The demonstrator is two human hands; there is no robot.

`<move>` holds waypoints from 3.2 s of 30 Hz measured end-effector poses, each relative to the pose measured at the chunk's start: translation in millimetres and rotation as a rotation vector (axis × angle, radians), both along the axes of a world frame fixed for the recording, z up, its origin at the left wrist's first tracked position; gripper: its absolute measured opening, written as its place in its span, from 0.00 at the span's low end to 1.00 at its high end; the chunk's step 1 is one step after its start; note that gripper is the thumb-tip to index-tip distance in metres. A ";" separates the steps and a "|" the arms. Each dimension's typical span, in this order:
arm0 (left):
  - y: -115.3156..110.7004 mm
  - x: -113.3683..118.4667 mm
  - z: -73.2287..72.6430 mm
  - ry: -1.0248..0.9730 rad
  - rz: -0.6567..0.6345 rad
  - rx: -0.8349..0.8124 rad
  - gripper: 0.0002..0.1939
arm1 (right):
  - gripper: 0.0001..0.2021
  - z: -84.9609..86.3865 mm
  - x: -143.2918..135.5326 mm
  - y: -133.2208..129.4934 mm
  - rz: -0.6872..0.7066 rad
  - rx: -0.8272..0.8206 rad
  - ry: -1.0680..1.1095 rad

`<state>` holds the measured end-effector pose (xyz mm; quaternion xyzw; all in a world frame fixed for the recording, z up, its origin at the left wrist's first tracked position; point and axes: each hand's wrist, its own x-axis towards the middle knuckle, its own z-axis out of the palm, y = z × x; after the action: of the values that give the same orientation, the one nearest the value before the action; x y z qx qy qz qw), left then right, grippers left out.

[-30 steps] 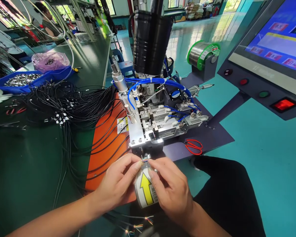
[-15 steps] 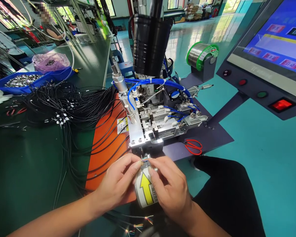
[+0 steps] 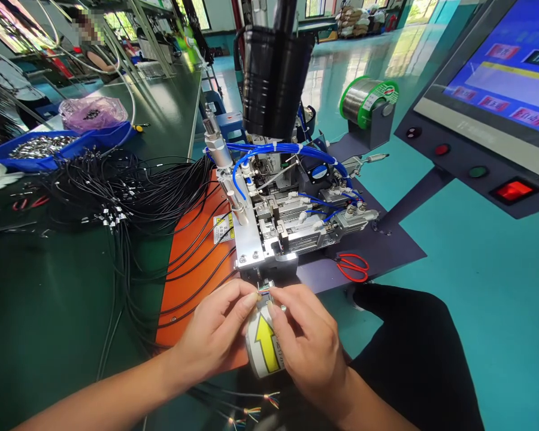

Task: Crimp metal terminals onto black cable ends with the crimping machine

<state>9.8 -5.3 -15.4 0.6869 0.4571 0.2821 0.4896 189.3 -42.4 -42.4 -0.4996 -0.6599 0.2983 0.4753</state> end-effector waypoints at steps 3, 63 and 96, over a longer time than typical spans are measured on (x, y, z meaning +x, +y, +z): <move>-0.6 0.4 -0.7 0.005 0.003 0.001 0.13 | 0.14 1.4 -1.4 1.7 -0.007 0.016 -0.004; -1.4 2.6 -6.4 0.143 -0.015 0.244 0.13 | 0.19 -4.5 31.3 16.0 0.073 0.325 -0.275; -0.1 2.6 -3.8 0.117 -0.088 0.284 0.12 | 0.05 8.2 11.4 20.9 0.127 -0.129 -0.026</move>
<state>12.4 -5.3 -19.2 0.7840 0.4097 0.2815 0.3718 200.6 -21.5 -34.3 -0.4902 -0.6757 0.3630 0.4139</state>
